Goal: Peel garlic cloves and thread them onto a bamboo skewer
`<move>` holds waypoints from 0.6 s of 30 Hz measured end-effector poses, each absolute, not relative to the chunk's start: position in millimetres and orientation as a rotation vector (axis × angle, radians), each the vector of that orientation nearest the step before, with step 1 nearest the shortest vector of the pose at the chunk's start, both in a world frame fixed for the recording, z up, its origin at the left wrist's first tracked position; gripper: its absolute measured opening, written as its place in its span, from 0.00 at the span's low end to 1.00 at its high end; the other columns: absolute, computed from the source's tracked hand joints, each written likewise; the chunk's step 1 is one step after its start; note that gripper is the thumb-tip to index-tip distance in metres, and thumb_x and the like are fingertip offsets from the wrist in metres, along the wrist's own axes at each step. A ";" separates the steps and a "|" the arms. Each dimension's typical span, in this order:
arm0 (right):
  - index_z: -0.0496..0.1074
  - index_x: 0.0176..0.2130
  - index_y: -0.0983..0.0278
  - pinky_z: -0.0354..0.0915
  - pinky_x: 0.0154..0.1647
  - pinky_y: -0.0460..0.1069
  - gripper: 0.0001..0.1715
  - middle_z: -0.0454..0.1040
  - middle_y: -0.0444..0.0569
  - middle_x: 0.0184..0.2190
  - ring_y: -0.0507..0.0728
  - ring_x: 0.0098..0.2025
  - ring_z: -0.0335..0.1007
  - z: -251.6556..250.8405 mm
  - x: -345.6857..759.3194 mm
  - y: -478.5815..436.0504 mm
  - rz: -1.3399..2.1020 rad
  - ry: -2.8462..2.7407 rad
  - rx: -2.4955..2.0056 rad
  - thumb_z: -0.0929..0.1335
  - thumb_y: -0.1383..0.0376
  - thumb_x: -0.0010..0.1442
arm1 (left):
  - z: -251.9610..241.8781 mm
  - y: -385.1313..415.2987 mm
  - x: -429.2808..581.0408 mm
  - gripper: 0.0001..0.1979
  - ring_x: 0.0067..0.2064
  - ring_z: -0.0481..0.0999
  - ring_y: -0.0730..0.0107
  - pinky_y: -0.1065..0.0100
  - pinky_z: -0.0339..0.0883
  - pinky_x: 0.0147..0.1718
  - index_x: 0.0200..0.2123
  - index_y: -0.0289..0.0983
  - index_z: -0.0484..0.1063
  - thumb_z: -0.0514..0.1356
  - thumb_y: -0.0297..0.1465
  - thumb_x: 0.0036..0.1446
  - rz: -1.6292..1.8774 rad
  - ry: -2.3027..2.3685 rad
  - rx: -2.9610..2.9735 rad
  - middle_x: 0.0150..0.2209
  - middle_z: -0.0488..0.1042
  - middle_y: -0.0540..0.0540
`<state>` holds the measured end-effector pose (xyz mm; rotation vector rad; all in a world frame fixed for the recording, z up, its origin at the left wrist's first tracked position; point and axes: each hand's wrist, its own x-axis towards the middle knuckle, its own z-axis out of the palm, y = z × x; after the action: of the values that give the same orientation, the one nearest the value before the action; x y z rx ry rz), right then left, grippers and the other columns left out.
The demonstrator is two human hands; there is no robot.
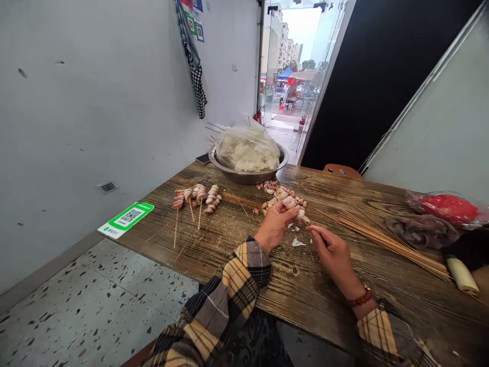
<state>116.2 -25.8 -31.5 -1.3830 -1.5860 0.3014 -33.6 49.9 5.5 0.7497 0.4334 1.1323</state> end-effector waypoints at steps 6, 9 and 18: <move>0.77 0.41 0.60 0.70 0.46 0.54 0.19 0.80 0.51 0.42 0.61 0.44 0.76 -38.5 122.1 -29.0 0.280 -1.627 -1.453 0.63 0.53 0.62 | 3.1 50.2 -35.1 0.20 0.34 0.76 0.69 0.68 0.68 0.34 0.39 0.33 0.71 0.65 0.43 0.51 1.166 0.474 0.698 0.35 0.76 0.42; 0.77 0.41 0.60 0.70 0.44 0.53 0.20 0.80 0.50 0.42 0.61 0.44 0.76 -44.4 126.1 -28.4 0.262 -1.651 -1.495 0.63 0.52 0.61 | 2.6 50.5 -37.4 0.20 0.33 0.76 0.68 0.66 0.68 0.34 0.40 0.34 0.69 0.62 0.45 0.53 1.206 0.429 0.680 0.35 0.76 0.42; 0.76 0.42 0.59 0.69 0.41 0.51 0.23 0.80 0.49 0.40 0.61 0.42 0.76 -49.7 135.2 -33.8 0.232 -1.644 -1.653 0.62 0.49 0.59 | -5.0 48.8 -28.7 0.25 0.29 0.74 0.68 0.66 0.67 0.33 0.35 0.32 0.68 0.63 0.49 0.48 1.251 0.401 0.818 0.29 0.75 0.42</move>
<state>135.2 -33.8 -49.7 -1.6530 -1.6443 0.2325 -28.7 48.8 -5.0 0.8177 0.4011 1.2509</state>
